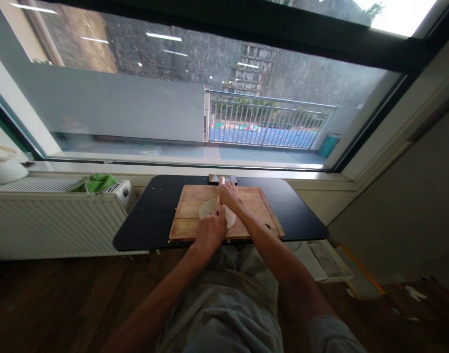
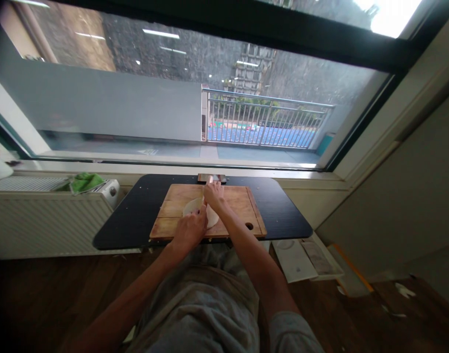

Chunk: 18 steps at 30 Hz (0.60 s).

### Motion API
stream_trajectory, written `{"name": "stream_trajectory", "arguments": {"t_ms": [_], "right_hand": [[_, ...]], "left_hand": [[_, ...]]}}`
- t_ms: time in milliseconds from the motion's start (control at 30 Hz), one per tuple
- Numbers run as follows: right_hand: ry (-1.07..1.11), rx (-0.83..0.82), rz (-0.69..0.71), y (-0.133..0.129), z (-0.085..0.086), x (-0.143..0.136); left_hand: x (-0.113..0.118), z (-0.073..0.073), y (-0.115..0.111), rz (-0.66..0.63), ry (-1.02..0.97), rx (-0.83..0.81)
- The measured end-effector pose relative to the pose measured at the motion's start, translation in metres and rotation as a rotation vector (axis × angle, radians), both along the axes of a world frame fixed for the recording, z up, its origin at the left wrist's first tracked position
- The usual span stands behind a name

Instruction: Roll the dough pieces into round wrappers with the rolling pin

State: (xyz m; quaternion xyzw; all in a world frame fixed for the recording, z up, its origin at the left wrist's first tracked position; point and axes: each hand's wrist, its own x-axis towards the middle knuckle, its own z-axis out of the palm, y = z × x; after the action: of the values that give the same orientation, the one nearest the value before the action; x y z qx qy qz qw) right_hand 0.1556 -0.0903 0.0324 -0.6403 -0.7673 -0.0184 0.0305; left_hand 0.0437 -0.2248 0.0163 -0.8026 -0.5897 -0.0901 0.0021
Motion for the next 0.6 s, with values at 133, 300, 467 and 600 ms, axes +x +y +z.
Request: {"name": "stream_trajectory", "arguments": {"t_ms": [133, 300, 467, 600], "right_hand": [[0.024, -0.017, -0.003, 0.003, 0.005, -0.007], [0.049, -0.042, 0.072, -0.001, 0.007, -0.013], [0.081, 0.047, 0.181, -0.014, 0.000, -0.015], [0.140, 0.072, 0.203, -0.023, -0.005, -0.012]], "left_hand": [[0.004, -0.003, -0.013, -0.028, -0.035, 0.007], [0.003, -0.005, -0.020, -0.092, -0.129, 0.052], [-0.026, -0.014, -0.001, -0.150, -0.308, 0.165], [-0.065, -0.021, 0.028, -0.042, -0.405, 0.266]]}}
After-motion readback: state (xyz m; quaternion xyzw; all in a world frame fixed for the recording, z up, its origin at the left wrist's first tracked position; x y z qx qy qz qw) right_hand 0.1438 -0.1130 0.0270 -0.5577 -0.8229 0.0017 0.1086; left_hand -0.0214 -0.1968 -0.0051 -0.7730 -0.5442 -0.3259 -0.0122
